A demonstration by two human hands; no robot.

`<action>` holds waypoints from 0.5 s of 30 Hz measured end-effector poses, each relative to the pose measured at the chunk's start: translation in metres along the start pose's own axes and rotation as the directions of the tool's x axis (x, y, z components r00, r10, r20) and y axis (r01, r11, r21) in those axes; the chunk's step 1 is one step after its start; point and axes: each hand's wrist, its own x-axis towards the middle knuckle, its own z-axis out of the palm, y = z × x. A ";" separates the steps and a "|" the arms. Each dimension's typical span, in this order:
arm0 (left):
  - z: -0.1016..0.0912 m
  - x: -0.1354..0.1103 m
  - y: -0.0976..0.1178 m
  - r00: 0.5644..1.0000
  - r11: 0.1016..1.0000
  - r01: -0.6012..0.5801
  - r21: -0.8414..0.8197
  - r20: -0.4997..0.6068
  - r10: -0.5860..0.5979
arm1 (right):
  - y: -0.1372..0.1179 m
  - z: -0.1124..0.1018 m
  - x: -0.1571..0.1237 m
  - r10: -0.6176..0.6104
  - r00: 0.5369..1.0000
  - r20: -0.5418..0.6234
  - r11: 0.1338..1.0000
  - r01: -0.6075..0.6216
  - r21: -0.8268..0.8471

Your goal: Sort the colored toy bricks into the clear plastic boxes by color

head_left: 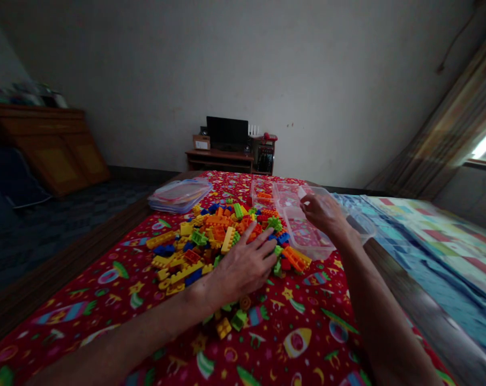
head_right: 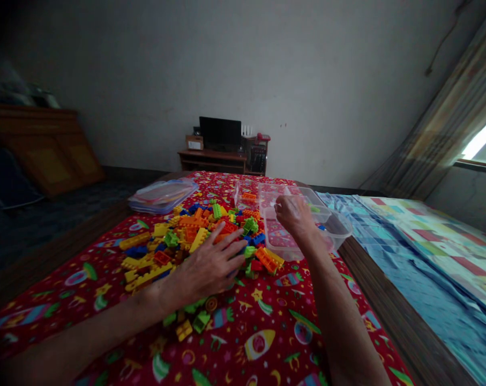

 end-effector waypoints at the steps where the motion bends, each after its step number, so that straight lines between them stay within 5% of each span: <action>1: 0.000 0.000 -0.009 0.999 0.999 0.042 0.000 -0.011 -0.042 | -0.003 0.001 0.000 -0.015 1.000 0.010 1.000 0.015 0.002; 9: 0.019 -0.018 -0.081 0.966 0.942 0.248 -0.227 -0.013 -0.258 | -0.035 0.005 -0.011 -0.210 0.977 0.027 0.976 0.208 0.070; 15: 0.017 -0.026 -0.109 0.907 0.802 0.409 -0.435 0.098 -0.409 | -0.065 0.003 -0.024 -0.358 0.933 0.035 0.930 0.352 0.108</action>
